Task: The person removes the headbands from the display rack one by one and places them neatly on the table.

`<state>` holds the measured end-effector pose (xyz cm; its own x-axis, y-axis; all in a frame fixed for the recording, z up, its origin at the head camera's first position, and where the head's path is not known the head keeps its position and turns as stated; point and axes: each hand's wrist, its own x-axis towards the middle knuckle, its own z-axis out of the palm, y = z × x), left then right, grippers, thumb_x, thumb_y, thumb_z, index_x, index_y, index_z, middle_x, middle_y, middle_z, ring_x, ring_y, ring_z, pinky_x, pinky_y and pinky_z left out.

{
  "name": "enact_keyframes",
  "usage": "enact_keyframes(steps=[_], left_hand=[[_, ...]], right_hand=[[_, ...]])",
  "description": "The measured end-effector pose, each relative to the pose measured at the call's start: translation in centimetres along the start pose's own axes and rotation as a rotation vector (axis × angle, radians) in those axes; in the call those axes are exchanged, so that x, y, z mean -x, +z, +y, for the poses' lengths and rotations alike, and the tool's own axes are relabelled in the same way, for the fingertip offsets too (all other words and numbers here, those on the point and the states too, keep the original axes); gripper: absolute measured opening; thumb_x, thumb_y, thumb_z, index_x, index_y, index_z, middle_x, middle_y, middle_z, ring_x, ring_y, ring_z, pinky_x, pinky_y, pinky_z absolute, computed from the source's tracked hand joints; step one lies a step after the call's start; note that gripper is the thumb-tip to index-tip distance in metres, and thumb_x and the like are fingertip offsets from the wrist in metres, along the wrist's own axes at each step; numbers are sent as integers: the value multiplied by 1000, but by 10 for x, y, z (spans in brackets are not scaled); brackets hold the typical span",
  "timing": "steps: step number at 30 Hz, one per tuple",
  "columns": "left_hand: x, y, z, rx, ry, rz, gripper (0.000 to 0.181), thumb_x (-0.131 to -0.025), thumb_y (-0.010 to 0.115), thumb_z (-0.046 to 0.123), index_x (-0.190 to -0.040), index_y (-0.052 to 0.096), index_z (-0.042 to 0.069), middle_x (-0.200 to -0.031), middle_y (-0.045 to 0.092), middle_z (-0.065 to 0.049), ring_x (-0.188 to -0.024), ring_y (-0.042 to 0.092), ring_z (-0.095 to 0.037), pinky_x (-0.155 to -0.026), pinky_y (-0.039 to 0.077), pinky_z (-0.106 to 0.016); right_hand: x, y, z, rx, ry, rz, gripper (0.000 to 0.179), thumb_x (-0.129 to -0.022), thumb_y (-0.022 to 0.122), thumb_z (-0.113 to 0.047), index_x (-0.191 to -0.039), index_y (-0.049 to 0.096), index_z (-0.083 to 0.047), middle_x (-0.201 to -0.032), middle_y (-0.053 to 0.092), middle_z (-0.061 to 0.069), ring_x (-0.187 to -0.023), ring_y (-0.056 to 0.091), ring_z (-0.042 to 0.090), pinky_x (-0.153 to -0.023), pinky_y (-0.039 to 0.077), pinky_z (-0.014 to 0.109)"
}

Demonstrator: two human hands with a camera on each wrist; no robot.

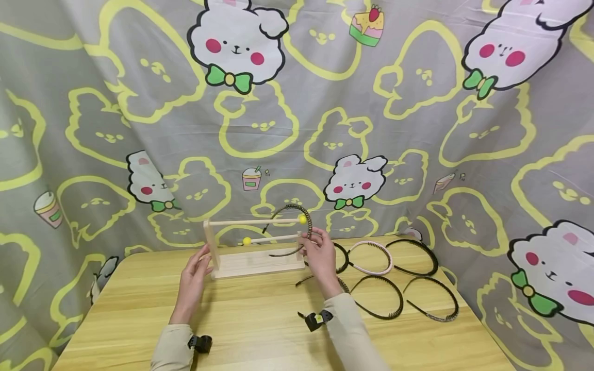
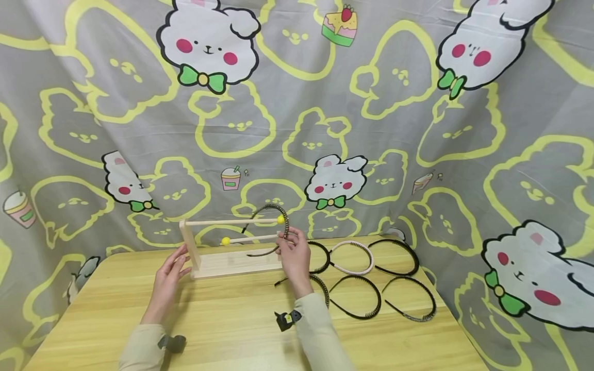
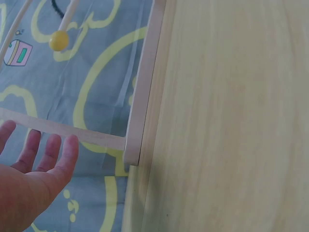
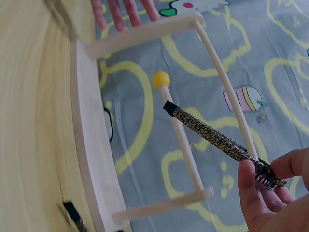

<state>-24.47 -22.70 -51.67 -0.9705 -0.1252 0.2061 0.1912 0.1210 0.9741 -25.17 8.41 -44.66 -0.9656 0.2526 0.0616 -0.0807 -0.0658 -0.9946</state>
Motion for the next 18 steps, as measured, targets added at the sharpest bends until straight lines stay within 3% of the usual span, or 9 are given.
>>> enact_keyframes(steps=[9,18], left_hand=[[0,-2,0,-15,2,-14,51,-105,43,35,-151,37,14,-151,37,-9,-123,47,-10,-94,51,-17],[1,1,0,-14,2,-3,51,-105,43,34,-150,38,12,-151,38,-10,-121,49,-8,-93,52,-17]], right_hand=[[0,-25,9,-53,40,80,35,-95,60,-4,-129,50,-5,-114,66,14,-105,64,35,-78,62,32],[10,-34,19,-90,86,57,38,-96,57,-1,-131,45,1,-116,64,19,-91,68,16,-89,59,41]])
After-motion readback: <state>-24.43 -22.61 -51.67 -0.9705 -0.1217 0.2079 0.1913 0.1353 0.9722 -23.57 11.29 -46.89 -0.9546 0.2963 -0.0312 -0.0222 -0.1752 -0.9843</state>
